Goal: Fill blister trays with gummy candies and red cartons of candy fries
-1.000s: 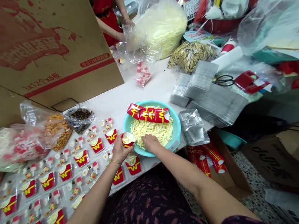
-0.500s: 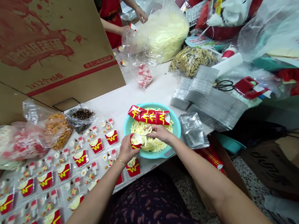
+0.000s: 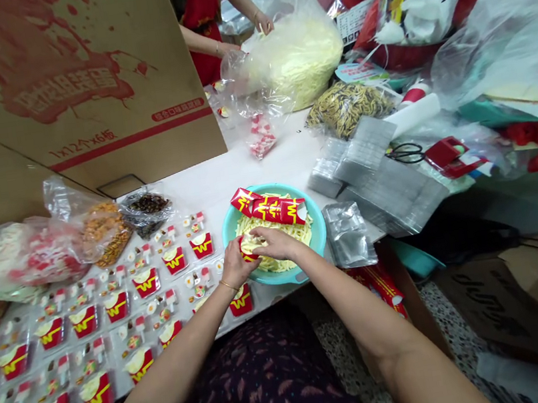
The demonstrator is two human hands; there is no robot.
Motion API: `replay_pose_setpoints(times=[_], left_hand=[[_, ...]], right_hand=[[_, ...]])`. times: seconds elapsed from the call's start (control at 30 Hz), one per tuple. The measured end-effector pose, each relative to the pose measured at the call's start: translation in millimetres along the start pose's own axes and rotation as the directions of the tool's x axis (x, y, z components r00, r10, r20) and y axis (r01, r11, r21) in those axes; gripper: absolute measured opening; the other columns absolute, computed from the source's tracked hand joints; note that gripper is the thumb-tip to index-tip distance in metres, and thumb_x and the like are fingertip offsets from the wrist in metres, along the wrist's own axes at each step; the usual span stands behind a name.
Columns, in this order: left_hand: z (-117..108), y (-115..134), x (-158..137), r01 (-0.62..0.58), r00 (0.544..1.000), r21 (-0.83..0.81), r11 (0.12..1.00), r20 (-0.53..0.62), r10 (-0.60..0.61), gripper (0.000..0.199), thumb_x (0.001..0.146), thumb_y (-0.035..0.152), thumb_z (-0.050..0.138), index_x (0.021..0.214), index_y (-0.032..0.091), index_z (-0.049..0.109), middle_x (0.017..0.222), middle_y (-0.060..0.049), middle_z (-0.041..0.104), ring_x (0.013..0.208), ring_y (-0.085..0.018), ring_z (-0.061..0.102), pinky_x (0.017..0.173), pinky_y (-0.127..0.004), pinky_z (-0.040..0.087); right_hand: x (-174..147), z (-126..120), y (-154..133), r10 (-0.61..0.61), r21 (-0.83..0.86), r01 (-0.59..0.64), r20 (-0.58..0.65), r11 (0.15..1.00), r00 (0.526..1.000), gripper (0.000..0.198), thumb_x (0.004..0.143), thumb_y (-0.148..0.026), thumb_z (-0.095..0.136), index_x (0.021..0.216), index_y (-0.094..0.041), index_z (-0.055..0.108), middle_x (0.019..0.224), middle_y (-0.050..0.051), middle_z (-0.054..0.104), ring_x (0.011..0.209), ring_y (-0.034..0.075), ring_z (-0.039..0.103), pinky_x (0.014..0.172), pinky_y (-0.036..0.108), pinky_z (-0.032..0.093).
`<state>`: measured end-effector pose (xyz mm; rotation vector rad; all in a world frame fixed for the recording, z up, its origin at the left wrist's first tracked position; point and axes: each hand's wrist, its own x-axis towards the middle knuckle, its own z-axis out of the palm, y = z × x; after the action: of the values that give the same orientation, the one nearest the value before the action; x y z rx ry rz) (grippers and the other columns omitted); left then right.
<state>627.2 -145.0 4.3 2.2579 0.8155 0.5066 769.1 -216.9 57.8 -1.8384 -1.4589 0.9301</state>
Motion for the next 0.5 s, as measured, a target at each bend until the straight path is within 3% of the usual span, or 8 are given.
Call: replay_pose_setpoints(times=[0.2,0.33,0.43,0.5], left_hand=[[6,6,-1,-0.054,0.998,0.000,0.999,-0.029,0.054,0.062,0.055,0.025,0.068,0.109,0.014,0.040,0.100,-0.010,0.050,0.096,-0.026,0.048,0.085,-0.041,0.038],[9,14,-3,0.034,0.997,-0.048,0.998,-0.068,-0.037,0.056,0.055,0.020,0.067,0.105,0.014,0.043,0.097,-0.010,0.051,0.096,-0.026,0.048,0.086,-0.042,0.037],[2,15,-2,0.097,0.995,-0.210,0.973,-0.005,-0.100,0.064,0.049,0.024,0.072,0.106,0.014,0.045,0.102,-0.010,0.051,0.101,-0.027,0.046,0.090,-0.043,0.034],[-3,14,-1,0.178,0.983,-0.413,0.893,0.108,-0.146,0.063,0.050,0.028,0.072,0.106,0.015,0.047,0.104,-0.009,0.052,0.102,-0.025,0.047,0.091,-0.041,0.034]], right_hand=[[5,5,0,0.018,-0.065,-0.022,-0.055,0.998,0.998,0.019,0.074,-0.012,0.048,0.082,-0.015,0.066,0.079,0.004,0.064,0.073,0.014,0.056,0.067,0.023,0.040],[9,15,-2,0.005,-0.021,-0.004,0.010,1.000,1.000,0.017,0.074,-0.012,0.047,0.067,-0.014,0.063,0.063,0.001,0.060,0.062,0.012,0.051,0.061,0.021,0.037],[9,10,0,-0.048,0.135,0.033,0.104,0.990,0.993,0.016,0.073,-0.011,0.046,0.073,-0.014,0.061,0.065,-0.002,0.058,0.063,0.011,0.050,0.061,0.021,0.037],[9,5,1,-0.047,0.204,0.022,0.117,0.979,0.992,0.016,0.073,-0.011,0.046,0.080,-0.014,0.060,0.067,-0.002,0.058,0.064,0.011,0.050,0.060,0.021,0.039]])
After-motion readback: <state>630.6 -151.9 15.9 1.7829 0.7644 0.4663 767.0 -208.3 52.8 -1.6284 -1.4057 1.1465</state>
